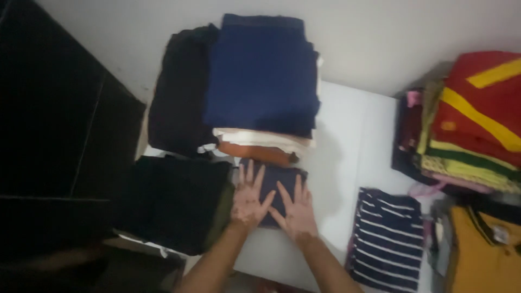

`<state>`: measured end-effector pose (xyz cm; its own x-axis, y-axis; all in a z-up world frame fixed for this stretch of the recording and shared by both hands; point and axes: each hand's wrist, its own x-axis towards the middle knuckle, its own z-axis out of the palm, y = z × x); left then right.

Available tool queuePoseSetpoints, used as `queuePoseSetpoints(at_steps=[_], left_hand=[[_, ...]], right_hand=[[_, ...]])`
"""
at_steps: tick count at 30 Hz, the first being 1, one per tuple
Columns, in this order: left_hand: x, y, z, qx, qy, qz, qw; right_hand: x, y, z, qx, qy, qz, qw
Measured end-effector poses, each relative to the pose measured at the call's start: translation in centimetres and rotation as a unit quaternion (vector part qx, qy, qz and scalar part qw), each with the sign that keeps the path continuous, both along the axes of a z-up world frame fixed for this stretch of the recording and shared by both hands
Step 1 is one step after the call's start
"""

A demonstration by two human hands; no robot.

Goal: The person is sorting and arranging folded clothes on a table.

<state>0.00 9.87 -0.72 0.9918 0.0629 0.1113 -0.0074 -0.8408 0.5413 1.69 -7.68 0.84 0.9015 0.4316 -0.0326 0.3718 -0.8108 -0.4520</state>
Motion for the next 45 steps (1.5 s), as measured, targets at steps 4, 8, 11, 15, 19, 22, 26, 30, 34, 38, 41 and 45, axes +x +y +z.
queuePoseSetpoints(at_steps=[4, 8, 11, 15, 19, 22, 26, 30, 34, 38, 41, 45], left_hand=[[0.3, -1.1, 2.5, 0.029, 0.012, 0.023, 0.999], [0.0, -5.8, 7.7, 0.118, 0.1, 0.037, 0.987], [-0.6, -11.7, 6.0, 0.057, 0.003, -0.049, 0.997], [-3.0, -21.4, 2.1, -0.108, -0.032, -0.241, 0.964], [-4.1, -26.6, 3.9, -0.056, 0.114, -0.383, 0.915], [-4.8, -28.1, 3.1, -0.002, 0.138, -0.382, 0.914], [-4.6, -28.6, 4.9, -0.009, 0.17, -0.363, 0.916], [-2.5, -31.1, 8.8, -0.236, 0.437, -0.239, 0.834], [-1.2, -32.9, 8.5, -0.668, 0.612, -0.073, 0.417], [1.0, -32.6, 9.8, -0.859, 0.476, -0.175, 0.072], [4.9, -31.5, 6.7, -0.792, 0.505, -0.076, 0.334], [8.1, -28.0, 6.3, -0.762, 0.542, -0.035, 0.352]], right_hand=[[0.1, -4.4, 3.5, -0.067, 0.045, 0.028, 0.996], [-3.0, -15.0, 6.2, 0.233, 0.063, -0.25, 0.938], [-7.9, -29.0, -0.7, 0.093, -0.166, -0.532, 0.825], [-13.1, -41.8, -4.7, 0.248, -0.315, -0.563, 0.723], [-14.8, -48.2, -7.7, 0.529, -0.018, -0.675, 0.514], [-14.5, -50.6, -9.4, 0.607, 0.023, -0.618, 0.499], [-13.0, -49.7, -5.8, 0.688, 0.128, -0.591, 0.401], [-10.0, -44.2, 4.2, 0.693, 0.099, -0.576, 0.423], [-10.9, -40.4, 9.2, 0.735, 0.078, -0.47, 0.482], [-10.9, -31.6, 16.9, 0.711, 0.145, -0.517, 0.454], [-12.2, -29.4, 15.4, 0.673, 0.216, -0.539, 0.457], [-13.4, -28.2, 5.9, 0.699, 0.237, -0.504, 0.449]])
